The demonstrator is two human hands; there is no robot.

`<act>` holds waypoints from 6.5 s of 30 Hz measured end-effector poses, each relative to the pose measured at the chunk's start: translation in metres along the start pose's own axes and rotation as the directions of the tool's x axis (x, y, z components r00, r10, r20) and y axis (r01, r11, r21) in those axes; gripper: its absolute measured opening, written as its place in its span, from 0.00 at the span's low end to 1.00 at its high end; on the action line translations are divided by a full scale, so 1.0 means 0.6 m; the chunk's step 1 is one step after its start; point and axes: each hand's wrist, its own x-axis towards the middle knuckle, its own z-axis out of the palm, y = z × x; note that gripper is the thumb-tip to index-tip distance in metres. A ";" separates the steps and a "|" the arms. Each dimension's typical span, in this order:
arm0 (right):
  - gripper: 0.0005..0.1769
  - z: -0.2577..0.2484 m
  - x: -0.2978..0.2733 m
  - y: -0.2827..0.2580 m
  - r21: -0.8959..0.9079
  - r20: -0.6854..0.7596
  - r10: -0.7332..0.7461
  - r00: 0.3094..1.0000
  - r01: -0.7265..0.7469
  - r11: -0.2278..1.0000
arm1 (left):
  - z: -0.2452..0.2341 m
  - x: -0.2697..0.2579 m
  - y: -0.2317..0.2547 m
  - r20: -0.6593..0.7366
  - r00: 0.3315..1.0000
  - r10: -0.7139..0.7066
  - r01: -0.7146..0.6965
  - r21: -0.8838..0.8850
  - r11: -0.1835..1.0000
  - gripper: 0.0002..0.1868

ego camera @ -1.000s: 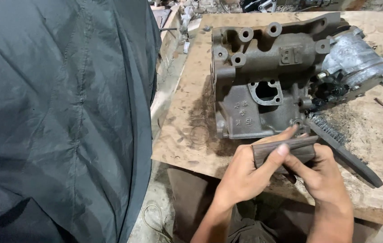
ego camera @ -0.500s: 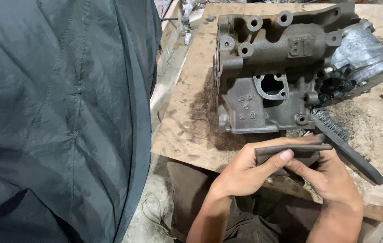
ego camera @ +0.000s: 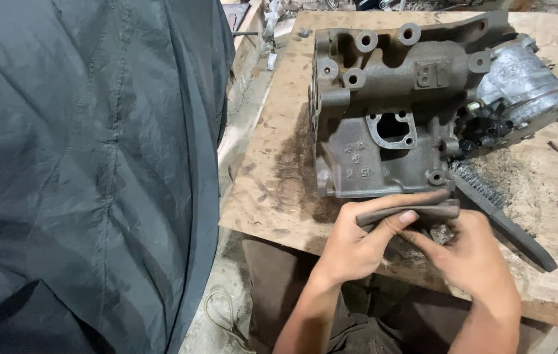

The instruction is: The person scrubs a dark metal engine part with a wire brush on a wooden workbench. They rotate the part to reach different surfaces and continue scrubbing until the end of the clip.

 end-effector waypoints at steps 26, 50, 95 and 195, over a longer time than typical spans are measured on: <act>0.12 -0.033 -0.068 -0.110 -0.179 -0.189 -0.474 0.860 0.444 0.878 | 0.015 -0.004 0.041 0.068 0.980 -0.187 0.118 0.556 0.823 0.50; 0.33 0.028 0.040 -0.053 0.033 -0.457 -0.525 0.718 0.603 0.797 | -0.115 0.083 0.048 -0.727 0.516 0.453 -0.010 0.524 0.852 0.29; 0.42 0.013 0.040 -0.070 0.315 -0.136 -0.082 0.987 0.122 0.941 | -0.156 0.080 -0.080 -0.335 0.928 -0.161 0.198 0.080 0.977 0.60; 0.63 -0.010 0.043 -0.094 0.181 0.050 0.210 0.976 -0.216 0.960 | -0.198 0.154 -0.059 -0.242 0.966 0.086 -0.080 0.035 0.996 0.53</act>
